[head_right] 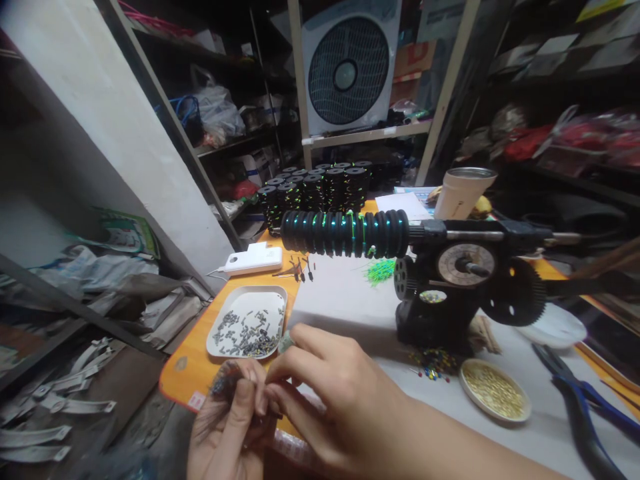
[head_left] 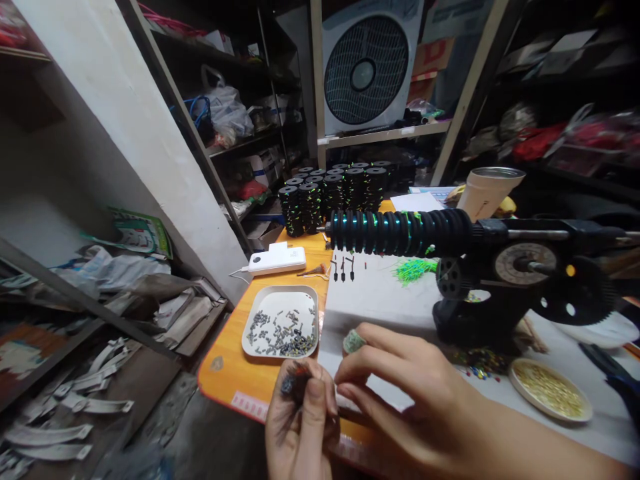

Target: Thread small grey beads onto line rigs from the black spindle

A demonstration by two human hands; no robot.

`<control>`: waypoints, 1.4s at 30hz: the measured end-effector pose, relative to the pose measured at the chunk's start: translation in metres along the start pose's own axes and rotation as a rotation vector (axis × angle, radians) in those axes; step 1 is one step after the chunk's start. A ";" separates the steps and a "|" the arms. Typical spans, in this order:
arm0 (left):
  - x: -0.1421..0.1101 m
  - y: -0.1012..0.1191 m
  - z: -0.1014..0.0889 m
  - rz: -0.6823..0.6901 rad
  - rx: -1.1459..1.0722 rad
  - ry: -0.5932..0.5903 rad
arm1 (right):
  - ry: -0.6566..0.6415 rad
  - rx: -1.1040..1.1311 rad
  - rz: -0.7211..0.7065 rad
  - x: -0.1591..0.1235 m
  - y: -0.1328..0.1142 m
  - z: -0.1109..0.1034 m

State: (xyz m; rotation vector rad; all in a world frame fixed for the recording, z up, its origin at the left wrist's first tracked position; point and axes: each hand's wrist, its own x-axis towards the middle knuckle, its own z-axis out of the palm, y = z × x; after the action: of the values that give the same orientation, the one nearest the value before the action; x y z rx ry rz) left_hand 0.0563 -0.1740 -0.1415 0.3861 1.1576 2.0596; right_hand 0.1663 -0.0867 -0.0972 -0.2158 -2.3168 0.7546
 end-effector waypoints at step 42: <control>0.013 -0.009 0.002 -0.010 0.152 -0.043 | 0.129 0.031 0.119 0.005 0.020 0.000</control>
State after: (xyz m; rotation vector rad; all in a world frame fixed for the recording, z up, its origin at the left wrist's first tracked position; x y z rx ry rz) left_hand 0.0527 -0.1608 -0.1490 0.4949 1.2914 1.9510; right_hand 0.1616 -0.0680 -0.1055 -0.3798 -2.1834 0.8104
